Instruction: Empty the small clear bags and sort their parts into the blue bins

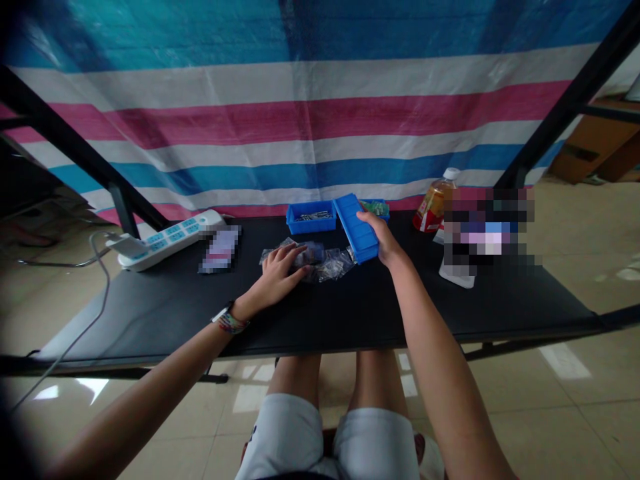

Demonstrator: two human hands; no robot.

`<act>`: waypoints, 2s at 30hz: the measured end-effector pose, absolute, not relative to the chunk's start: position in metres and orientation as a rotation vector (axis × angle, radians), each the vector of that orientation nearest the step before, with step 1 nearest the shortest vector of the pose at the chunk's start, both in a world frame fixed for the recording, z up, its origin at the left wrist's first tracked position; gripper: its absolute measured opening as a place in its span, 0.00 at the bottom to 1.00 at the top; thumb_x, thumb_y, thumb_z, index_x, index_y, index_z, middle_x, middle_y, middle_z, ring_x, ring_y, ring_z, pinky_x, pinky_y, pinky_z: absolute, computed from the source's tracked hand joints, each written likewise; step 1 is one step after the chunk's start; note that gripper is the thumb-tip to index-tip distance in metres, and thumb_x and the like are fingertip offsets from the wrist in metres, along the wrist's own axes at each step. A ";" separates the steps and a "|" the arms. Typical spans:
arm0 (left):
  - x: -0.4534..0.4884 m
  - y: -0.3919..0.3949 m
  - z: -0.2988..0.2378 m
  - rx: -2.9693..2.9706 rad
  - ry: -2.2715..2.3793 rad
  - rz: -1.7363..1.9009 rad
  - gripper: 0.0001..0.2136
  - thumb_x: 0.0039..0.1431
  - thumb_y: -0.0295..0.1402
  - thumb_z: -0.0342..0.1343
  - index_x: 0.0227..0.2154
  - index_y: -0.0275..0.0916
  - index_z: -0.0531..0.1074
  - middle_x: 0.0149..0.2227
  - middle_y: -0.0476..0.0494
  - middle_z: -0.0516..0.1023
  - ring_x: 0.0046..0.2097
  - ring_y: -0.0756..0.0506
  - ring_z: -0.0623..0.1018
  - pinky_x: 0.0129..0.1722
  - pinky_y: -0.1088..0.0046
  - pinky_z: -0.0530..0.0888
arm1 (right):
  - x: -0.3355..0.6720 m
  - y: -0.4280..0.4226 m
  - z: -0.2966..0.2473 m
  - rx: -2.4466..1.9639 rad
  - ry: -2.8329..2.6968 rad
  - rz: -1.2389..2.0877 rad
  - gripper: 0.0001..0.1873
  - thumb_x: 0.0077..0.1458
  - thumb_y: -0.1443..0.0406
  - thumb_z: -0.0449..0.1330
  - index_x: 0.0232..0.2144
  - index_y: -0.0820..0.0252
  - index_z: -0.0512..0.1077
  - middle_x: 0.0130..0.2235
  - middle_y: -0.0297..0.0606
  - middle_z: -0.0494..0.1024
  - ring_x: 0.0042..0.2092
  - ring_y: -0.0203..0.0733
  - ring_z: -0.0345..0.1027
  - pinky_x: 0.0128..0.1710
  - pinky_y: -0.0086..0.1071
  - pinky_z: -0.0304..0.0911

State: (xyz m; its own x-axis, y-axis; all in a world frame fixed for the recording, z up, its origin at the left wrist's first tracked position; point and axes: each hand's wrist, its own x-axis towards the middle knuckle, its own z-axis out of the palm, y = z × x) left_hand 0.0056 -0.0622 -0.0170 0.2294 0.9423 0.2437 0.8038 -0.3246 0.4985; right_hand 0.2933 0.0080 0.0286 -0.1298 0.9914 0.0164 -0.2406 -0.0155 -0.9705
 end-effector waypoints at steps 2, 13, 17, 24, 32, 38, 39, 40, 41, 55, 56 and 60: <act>0.009 -0.067 -0.014 2.282 1.630 0.724 0.30 0.70 0.51 0.56 0.71 0.49 0.70 0.74 0.33 0.65 0.72 0.25 0.62 0.70 0.36 0.60 | 0.297 0.009 0.030 -0.969 -1.108 1.391 0.24 0.54 0.48 0.69 0.48 0.54 0.79 0.38 0.40 0.84 0.41 0.53 0.81 0.39 0.44 0.78; 0.020 -0.076 -0.011 2.320 1.690 0.436 0.43 0.68 0.64 0.52 0.78 0.47 0.56 0.80 0.32 0.52 0.79 0.21 0.49 0.74 0.35 0.53 | 0.301 0.011 0.031 -0.990 -1.138 1.255 0.30 0.51 0.50 0.69 0.56 0.51 0.81 0.48 0.36 0.87 0.55 0.58 0.80 0.53 0.48 0.78; 0.029 -0.079 -0.012 2.376 1.640 0.485 0.43 0.67 0.63 0.56 0.78 0.48 0.57 0.81 0.32 0.49 0.79 0.21 0.50 0.73 0.36 0.56 | 0.306 0.018 0.024 -1.048 -1.269 1.078 0.39 0.52 0.49 0.69 0.64 0.51 0.77 0.64 0.36 0.80 0.68 0.61 0.70 0.68 0.54 0.65; 0.012 -0.053 -0.004 2.367 1.723 0.497 0.45 0.67 0.65 0.53 0.79 0.49 0.54 0.82 0.33 0.47 0.80 0.17 0.44 0.73 0.31 0.52 | 0.319 0.022 0.025 -1.096 -1.347 0.840 0.42 0.57 0.48 0.65 0.72 0.48 0.69 0.69 0.33 0.75 0.71 0.61 0.66 0.72 0.56 0.59; 0.023 -0.060 -0.008 2.503 1.653 0.355 0.43 0.68 0.62 0.55 0.78 0.44 0.58 0.79 0.28 0.55 0.78 0.21 0.53 0.74 0.35 0.53 | 0.326 0.008 0.031 -1.303 -1.427 1.143 0.39 0.55 0.51 0.69 0.67 0.51 0.75 0.61 0.38 0.82 0.62 0.63 0.76 0.65 0.55 0.68; 0.034 -0.067 -0.014 2.502 1.598 0.404 0.38 0.72 0.58 0.53 0.76 0.41 0.60 0.79 0.27 0.53 0.79 0.22 0.54 0.74 0.33 0.54 | 0.282 0.001 0.025 -1.178 -1.445 1.402 0.38 0.55 0.51 0.70 0.67 0.47 0.75 0.64 0.37 0.80 0.62 0.61 0.76 0.66 0.54 0.67; 0.035 -0.068 -0.014 2.495 1.589 0.413 0.38 0.72 0.58 0.52 0.76 0.41 0.60 0.79 0.26 0.52 0.79 0.22 0.53 0.74 0.34 0.53 | 0.274 -0.001 0.025 -1.142 -1.426 1.451 0.37 0.55 0.51 0.69 0.66 0.48 0.75 0.63 0.37 0.81 0.62 0.59 0.76 0.66 0.53 0.68; 0.034 -0.069 -0.013 2.484 1.579 0.420 0.38 0.72 0.58 0.52 0.75 0.40 0.61 0.80 0.26 0.51 0.79 0.22 0.52 0.74 0.34 0.53 | 0.268 -0.003 0.025 -1.109 -1.413 1.489 0.36 0.55 0.51 0.70 0.65 0.48 0.76 0.62 0.37 0.82 0.61 0.58 0.77 0.65 0.52 0.68; 0.034 -0.069 -0.013 2.471 1.564 0.425 0.38 0.72 0.58 0.51 0.75 0.39 0.61 0.80 0.26 0.51 0.79 0.22 0.51 0.75 0.35 0.53 | 0.263 -0.005 0.026 -1.075 -1.400 1.525 0.35 0.55 0.52 0.70 0.64 0.49 0.77 0.60 0.37 0.84 0.59 0.57 0.78 0.64 0.50 0.70; 0.023 -0.040 0.009 2.082 1.210 1.108 0.32 0.70 0.50 0.57 0.70 0.38 0.66 0.68 0.30 0.73 0.66 0.34 0.77 0.68 0.53 0.71 | 0.278 -0.010 0.037 -0.936 -1.191 1.540 0.31 0.62 0.41 0.61 0.55 0.55 0.79 0.44 0.47 0.87 0.53 0.65 0.81 0.55 0.58 0.77; 0.026 -0.038 0.011 2.013 1.141 1.114 0.30 0.70 0.50 0.58 0.68 0.38 0.67 0.63 0.31 0.78 0.60 0.34 0.81 0.63 0.54 0.75 | 0.277 -0.010 0.037 -0.943 -1.247 1.565 0.33 0.62 0.40 0.59 0.55 0.56 0.79 0.44 0.49 0.87 0.53 0.67 0.81 0.55 0.60 0.76; 0.031 -0.027 0.016 1.808 1.047 1.182 0.19 0.69 0.50 0.59 0.49 0.38 0.78 0.40 0.40 0.83 0.40 0.39 0.84 0.41 0.63 0.82 | 0.270 -0.014 0.040 -0.913 -1.395 1.638 0.39 0.63 0.35 0.54 0.55 0.58 0.80 0.43 0.51 0.87 0.53 0.67 0.81 0.53 0.60 0.77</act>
